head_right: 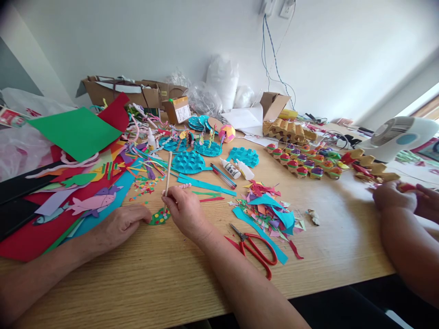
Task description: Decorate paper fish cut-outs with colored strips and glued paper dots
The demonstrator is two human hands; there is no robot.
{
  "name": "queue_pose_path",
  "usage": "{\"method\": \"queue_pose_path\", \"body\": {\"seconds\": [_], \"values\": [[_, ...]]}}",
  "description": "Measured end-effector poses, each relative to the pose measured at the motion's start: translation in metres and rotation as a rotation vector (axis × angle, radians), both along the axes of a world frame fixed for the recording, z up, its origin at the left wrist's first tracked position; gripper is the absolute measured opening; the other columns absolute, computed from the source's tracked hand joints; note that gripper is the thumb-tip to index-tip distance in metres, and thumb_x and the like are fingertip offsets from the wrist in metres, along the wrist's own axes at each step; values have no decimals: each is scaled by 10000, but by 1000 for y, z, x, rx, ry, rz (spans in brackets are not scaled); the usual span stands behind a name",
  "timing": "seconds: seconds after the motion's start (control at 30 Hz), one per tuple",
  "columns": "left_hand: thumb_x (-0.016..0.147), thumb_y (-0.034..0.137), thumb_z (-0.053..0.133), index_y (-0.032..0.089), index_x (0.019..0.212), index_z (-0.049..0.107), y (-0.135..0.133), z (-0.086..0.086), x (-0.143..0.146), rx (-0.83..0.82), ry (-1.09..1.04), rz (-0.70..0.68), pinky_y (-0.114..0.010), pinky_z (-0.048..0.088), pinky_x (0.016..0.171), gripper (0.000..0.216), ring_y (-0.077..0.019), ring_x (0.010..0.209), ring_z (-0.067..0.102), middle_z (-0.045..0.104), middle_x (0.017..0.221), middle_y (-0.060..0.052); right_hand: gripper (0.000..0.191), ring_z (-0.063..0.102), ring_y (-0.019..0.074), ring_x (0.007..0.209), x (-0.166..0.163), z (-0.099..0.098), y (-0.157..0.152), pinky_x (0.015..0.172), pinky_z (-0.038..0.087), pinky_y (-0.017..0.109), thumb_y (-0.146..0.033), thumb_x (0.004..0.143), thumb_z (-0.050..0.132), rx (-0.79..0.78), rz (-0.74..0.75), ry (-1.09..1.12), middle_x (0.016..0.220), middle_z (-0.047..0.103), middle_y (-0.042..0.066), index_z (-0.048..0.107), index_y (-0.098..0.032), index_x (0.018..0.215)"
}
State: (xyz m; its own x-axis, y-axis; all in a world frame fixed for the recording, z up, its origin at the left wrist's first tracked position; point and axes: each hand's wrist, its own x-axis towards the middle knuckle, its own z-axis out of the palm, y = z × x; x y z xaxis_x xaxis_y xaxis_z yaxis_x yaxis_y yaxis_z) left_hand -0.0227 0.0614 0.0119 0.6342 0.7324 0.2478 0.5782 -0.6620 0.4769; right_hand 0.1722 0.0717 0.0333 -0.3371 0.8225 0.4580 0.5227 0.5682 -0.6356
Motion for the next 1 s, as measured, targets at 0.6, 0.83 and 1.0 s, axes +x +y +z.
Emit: {"method": "queue_pose_path", "body": {"seconds": [0.6, 0.83, 1.0], "values": [[652, -7, 301, 163, 728, 566, -1, 3, 0, -52, 22, 22, -236, 443, 680, 324, -136, 733, 577, 613, 739, -17, 108, 544, 115, 651, 1, 0, -2, 593, 377, 196, -141, 819, 467, -24, 21, -67, 708, 594, 11, 513, -186, 733], [656, 1, 304, 163, 726, 566, -1, 4, 1, -38, 17, 17, -242, 450, 671, 315, -140, 721, 579, 614, 730, -19, 109, 515, 111, 600, 0, -1, -1, 564, 365, 195, -138, 819, 473, -18, 34, -99, 666, 569, 3, 516, -181, 728], [624, -13, 304, 164, 710, 560, -1, 5, 2, -26, 20, 23, -233, 450, 657, 323, -135, 703, 578, 609, 711, -15, 111, 511, 115, 609, 1, 1, 0, 577, 358, 201, -145, 812, 493, 8, -6, -38, 660, 574, -1, 504, -185, 710]]}}
